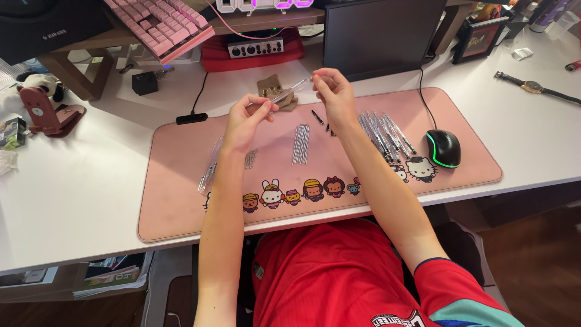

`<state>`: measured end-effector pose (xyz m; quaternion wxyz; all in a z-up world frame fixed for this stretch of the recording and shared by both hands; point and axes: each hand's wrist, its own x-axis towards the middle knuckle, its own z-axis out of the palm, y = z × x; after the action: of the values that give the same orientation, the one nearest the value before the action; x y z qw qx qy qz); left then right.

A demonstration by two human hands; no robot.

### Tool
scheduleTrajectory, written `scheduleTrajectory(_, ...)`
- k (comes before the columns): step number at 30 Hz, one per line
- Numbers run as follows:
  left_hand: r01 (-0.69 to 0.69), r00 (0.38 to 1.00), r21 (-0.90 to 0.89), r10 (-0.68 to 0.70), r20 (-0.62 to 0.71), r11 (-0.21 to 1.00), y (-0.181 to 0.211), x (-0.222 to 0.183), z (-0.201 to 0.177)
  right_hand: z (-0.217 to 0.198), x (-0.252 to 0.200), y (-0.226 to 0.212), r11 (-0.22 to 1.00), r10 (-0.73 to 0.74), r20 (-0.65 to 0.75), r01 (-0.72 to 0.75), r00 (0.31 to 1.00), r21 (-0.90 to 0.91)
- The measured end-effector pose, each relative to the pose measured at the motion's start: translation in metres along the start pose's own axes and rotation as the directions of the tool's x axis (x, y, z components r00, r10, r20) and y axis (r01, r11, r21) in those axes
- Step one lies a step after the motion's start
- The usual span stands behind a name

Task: The person assembles a pen by inserting a cartridge and a spring into the pen body and then screwing on the tip by hand.

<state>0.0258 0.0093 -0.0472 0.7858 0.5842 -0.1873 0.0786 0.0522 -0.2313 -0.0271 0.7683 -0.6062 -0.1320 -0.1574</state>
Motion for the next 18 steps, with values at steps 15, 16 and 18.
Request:
scheduleTrajectory(15, 0.016, 1.000, 0.009, -0.016, 0.002, 1.000, 0.003, -0.001, 0.001, 0.006, -0.007, -0.008, 0.999, -0.008, 0.015, 0.008, 1.000, -0.046)
scheduleTrajectory(16, 0.015, 1.000, 0.009, -0.015, 0.001, 1.000, 0.003, -0.001, 0.001, 0.006, -0.007, -0.008, 0.999, -0.009, 0.017, 0.009, 1.000, -0.045)
scheduleTrajectory(18, 0.022, 1.000, 0.000, -0.022, -0.010, 1.000, 0.002, -0.001, 0.001, 0.005, -0.006, -0.006, 0.999, -0.011, 0.012, 0.011, 1.000, -0.049)
